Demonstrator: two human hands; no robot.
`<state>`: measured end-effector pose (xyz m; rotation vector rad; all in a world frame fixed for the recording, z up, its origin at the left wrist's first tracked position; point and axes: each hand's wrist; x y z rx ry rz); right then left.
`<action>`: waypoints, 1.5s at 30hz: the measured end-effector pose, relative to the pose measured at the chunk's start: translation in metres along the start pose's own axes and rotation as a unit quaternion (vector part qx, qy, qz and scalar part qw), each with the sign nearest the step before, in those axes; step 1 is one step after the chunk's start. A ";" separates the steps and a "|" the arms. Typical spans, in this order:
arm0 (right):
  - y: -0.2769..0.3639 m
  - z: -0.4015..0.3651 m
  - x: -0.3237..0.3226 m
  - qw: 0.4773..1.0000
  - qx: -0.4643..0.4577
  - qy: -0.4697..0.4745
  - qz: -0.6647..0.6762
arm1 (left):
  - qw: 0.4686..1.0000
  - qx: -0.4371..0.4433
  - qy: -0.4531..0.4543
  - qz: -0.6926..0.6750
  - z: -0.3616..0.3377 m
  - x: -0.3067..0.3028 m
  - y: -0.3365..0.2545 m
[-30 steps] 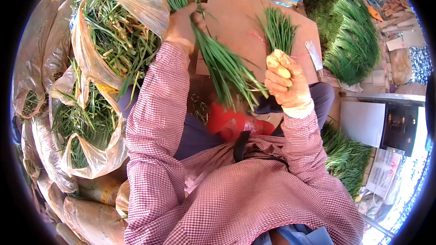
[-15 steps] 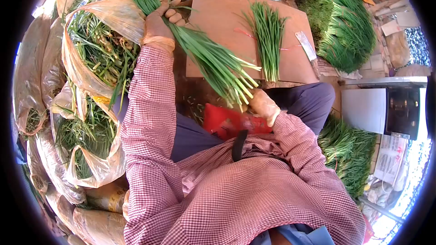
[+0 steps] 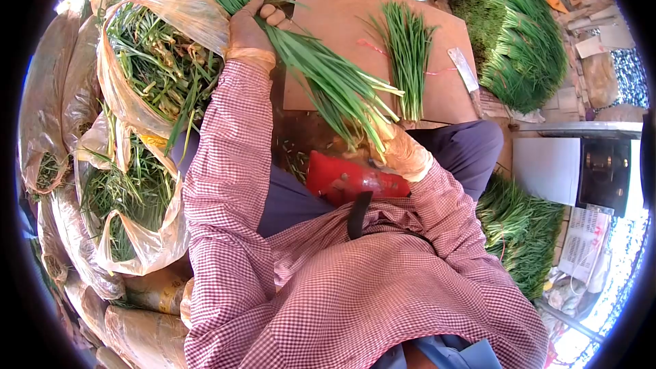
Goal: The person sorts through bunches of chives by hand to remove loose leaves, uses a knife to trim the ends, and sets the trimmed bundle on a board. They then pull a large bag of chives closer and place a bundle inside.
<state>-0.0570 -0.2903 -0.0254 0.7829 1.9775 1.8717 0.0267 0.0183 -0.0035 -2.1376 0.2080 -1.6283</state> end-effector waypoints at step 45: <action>0.030 -0.054 -0.027 0.957 -0.092 -0.091 0.260 | 0.981 -0.007 0.148 -0.122 -0.042 0.031 0.017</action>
Point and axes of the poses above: each hand's wrist, its own z-axis towards the middle knuckle, its own x-axis out of the palm, y = z × x, and after that the axes turned 5 degrees about -y, right-handed
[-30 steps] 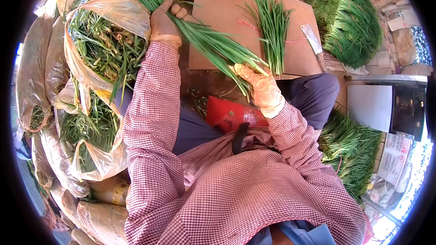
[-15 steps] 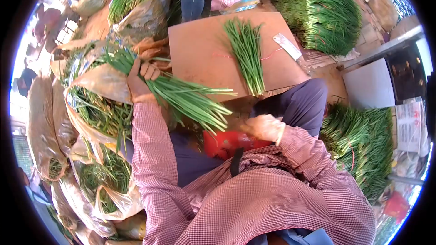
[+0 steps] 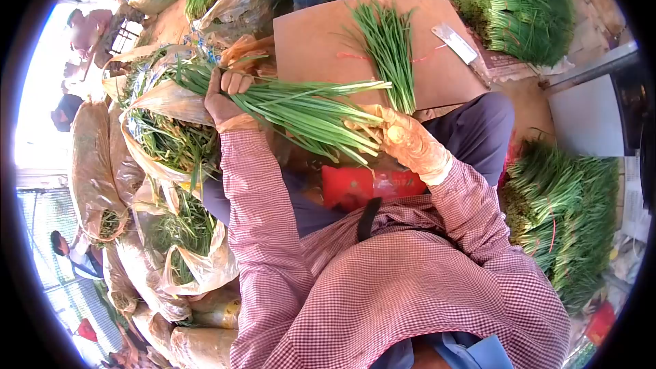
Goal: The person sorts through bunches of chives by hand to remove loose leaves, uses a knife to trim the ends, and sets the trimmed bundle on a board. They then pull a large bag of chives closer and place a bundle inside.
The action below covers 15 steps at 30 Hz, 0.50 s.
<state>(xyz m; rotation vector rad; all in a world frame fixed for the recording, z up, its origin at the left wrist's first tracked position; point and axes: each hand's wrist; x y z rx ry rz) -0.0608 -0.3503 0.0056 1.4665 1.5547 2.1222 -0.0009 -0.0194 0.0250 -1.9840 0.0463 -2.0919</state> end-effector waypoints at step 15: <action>-0.003 0.013 0.009 0.933 -0.079 -0.107 -0.334 | 0.981 0.030 0.165 0.098 -0.023 0.043 0.010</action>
Point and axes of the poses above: each hand's wrist, its own z-axis towards the middle knuckle, its own x-axis out of the palm, y = z × x, and after that the axes turned 5 degrees about -y, right-handed
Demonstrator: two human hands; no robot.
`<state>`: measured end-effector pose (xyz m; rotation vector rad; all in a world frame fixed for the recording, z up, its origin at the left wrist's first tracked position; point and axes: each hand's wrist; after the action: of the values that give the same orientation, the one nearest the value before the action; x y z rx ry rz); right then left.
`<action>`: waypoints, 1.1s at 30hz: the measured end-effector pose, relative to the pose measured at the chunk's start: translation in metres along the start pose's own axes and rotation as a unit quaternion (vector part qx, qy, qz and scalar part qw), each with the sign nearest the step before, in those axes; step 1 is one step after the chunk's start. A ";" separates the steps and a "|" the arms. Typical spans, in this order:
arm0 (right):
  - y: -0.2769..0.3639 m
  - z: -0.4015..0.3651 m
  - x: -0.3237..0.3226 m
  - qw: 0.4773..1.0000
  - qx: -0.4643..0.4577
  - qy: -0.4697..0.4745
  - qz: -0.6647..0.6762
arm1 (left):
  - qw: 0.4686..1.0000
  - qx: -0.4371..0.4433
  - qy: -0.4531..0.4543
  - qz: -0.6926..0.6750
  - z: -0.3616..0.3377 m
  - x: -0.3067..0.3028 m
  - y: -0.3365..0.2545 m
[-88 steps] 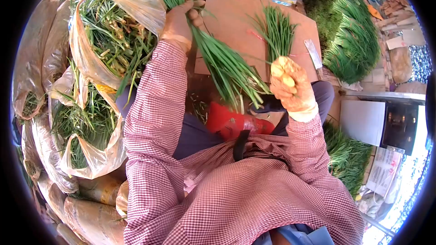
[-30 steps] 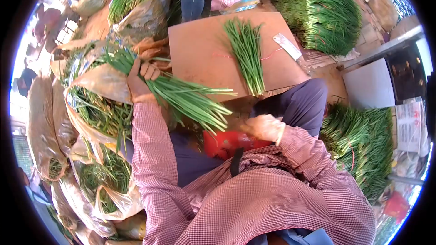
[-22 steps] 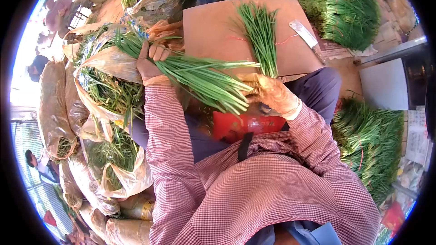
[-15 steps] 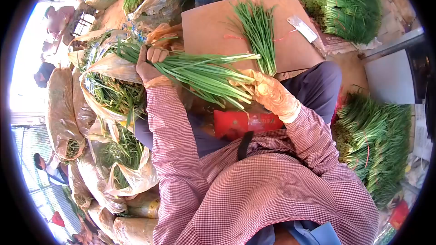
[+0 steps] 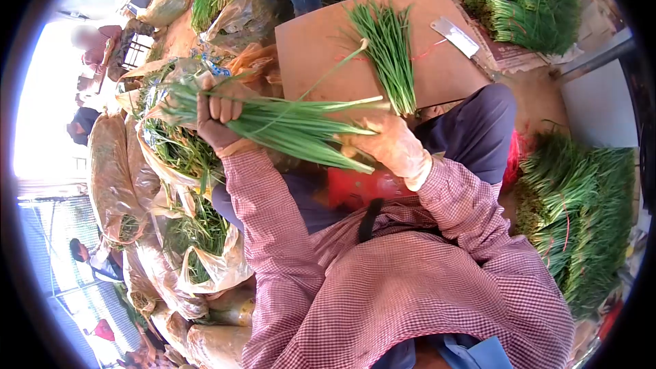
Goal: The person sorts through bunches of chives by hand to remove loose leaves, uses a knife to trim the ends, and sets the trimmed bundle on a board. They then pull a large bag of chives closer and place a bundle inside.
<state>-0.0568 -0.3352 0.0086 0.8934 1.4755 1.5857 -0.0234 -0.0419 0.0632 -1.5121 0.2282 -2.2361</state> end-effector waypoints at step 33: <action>0.034 -0.032 0.004 0.958 0.202 0.170 0.117 | 0.996 0.081 0.008 0.033 -0.017 -0.006 -0.066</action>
<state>-0.0896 -0.3474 0.0394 1.0947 2.0517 1.7005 -0.0540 0.0176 0.0755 -1.3818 0.0979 -2.1589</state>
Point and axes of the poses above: each hand's wrist, its own z-axis towards the middle knuckle, its own x-axis out of the palm, y = z × x, and after that the axes turned 5 degrees about -y, right-handed
